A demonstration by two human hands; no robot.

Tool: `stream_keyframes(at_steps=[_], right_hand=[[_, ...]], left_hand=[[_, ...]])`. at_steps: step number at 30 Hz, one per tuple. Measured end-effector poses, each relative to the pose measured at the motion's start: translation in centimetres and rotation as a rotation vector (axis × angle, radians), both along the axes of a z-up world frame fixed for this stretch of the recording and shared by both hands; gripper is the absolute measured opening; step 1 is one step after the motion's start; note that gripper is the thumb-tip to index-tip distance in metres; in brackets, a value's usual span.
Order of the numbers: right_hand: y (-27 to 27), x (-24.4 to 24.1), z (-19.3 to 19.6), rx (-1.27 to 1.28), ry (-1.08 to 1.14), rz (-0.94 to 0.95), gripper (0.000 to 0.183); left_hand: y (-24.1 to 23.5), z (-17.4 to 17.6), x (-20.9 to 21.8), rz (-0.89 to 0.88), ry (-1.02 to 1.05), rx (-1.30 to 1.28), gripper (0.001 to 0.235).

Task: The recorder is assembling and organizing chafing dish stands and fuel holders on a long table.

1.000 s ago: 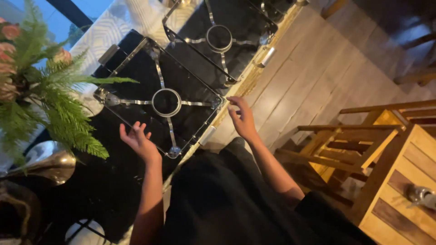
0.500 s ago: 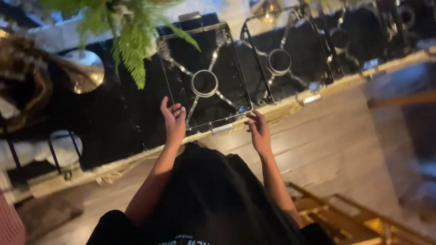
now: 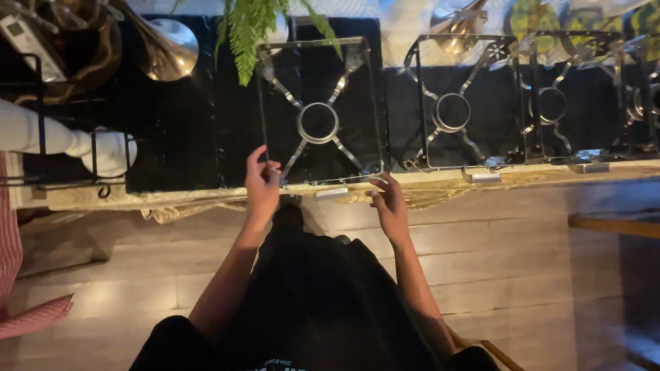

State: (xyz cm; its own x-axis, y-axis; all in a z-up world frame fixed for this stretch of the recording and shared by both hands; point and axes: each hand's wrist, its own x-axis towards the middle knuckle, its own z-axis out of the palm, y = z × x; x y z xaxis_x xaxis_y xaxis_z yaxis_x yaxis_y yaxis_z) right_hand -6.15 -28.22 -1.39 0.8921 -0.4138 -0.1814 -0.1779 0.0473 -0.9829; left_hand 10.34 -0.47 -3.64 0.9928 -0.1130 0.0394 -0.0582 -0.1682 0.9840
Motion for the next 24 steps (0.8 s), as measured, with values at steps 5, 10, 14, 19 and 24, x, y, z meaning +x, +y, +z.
stream_keyframes(at_steps=[5, 10, 14, 19, 24], right_hand=[[2.7, 1.7, -0.6, 0.014, 0.012, 0.108, 0.048], [6.0, 4.1, -0.7, 0.078, -0.009, 0.234, 0.048], [7.7, 6.3, -1.0, 0.054, -0.019, 0.317, 0.05], [8.3, 8.0, -0.4, -0.102, -0.028, 0.349, 0.045], [7.5, 9.9, 0.3, -0.23, -0.013, 0.341, 0.029]], left_hand=[[4.5, 0.5, -0.1, 0.104, -0.036, 0.053, 0.042], [8.6, 2.0, 1.0, 0.197, -0.078, 0.098, 0.041], [10.6, 3.0, 2.7, 0.231, -0.105, 0.14, 0.042], [12.2, 3.8, 3.7, 0.237, -0.135, 0.238, 0.043], [12.2, 4.9, 4.9, 0.195, -0.121, 0.259, 0.047]])
